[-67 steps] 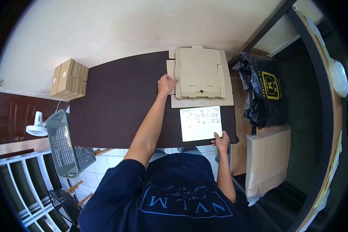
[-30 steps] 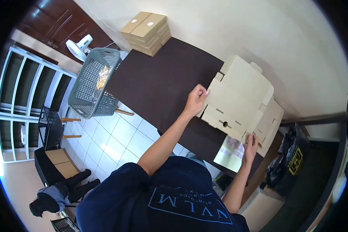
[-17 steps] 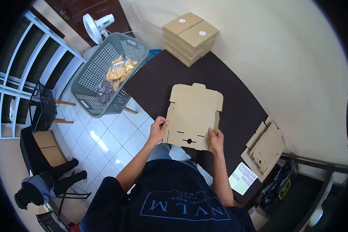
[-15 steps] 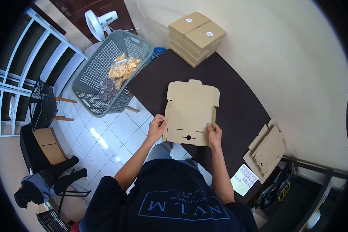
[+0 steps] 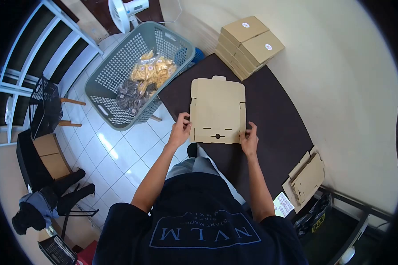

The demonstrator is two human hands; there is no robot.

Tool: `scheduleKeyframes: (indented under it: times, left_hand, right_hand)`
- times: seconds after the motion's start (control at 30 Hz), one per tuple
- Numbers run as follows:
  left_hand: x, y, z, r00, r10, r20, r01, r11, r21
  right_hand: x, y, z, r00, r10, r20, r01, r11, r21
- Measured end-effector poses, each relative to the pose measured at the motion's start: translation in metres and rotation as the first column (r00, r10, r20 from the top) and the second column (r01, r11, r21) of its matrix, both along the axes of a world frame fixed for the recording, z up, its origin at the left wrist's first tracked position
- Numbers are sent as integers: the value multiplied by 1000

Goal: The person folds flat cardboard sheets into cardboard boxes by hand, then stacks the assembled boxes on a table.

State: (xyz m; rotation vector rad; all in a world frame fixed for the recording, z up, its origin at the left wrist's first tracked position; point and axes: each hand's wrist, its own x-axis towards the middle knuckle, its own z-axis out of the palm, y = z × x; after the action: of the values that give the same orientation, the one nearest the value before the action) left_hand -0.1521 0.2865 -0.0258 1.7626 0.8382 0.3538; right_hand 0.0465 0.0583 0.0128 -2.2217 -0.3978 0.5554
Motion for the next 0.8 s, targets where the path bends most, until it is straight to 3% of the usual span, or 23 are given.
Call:
scheduleKeyframes:
  times: [0.03,0.1,0.13,0.17,0.23,0.27,0.33,0.37,0.43,0.47,0.5,0.57,0.63,0.67,0.73,0.77,0.8]
  left_hand:
    - [-4,1,-4,1000,12,-4,-12,1000,1]
    - [-10,1,-10,981,-115,159,103,991,86]
    - [-13,2,-5,985,-119,127,132,985,-108]
    - [-15,4,0,985,-116,126,130,985,-109]
    - [-19,8,11,935,-353,35,321,884,338]
    - [-21,7,17,924,-371,-95,382,882,275]
    - [-23,11,12,910,-402,-96,413,866,284]
    - [-22,17,11,893,-439,-104,449,845,290]
    - [-24,30,6,901,-433,-16,425,876,229]
    - [-25,34,7,910,-404,91,404,915,12]
    - [-24,37,8,917,-350,189,386,899,-206]
    - [-23,33,8,935,-281,218,335,902,-271]
    - [-22,31,-4,964,-199,174,250,902,-353]
    - [-20,31,-12,965,-202,169,251,901,-354]
    - [-21,25,-26,985,-124,121,138,984,-114]
    - [-22,26,-33,985,-132,114,145,983,-112]
    - [-24,19,-29,990,-116,78,117,993,-2]
  right_hand:
    - [1,-3,-5,1000,12,-4,-12,1000,1]
    - [10,-15,-23,987,131,98,-144,979,147]
    - [16,-18,-30,947,198,253,-248,952,182]
    - [21,-25,-36,947,201,252,-250,951,181]
    - [25,-29,-28,892,366,265,-406,907,115]
    - [25,-30,-24,890,369,269,-410,905,113]
    - [29,-30,-19,937,347,37,-349,934,76]
    - [34,-29,-21,935,352,53,-355,931,81]
    - [45,-37,-31,925,280,-256,-213,941,262]
    - [49,-40,-34,903,232,-362,-119,944,307]
    - [50,-36,-29,905,237,-354,-125,942,311]
    - [47,-33,-22,805,162,-570,81,922,377]
    - [51,-33,-30,807,138,-574,97,928,359]
    - [53,-32,-36,811,114,-575,112,933,343]
    - [48,-32,-42,855,84,-511,80,954,291]
    - [47,-27,-46,899,68,-432,46,967,249]
    - [42,-26,-49,895,59,-442,57,968,243]
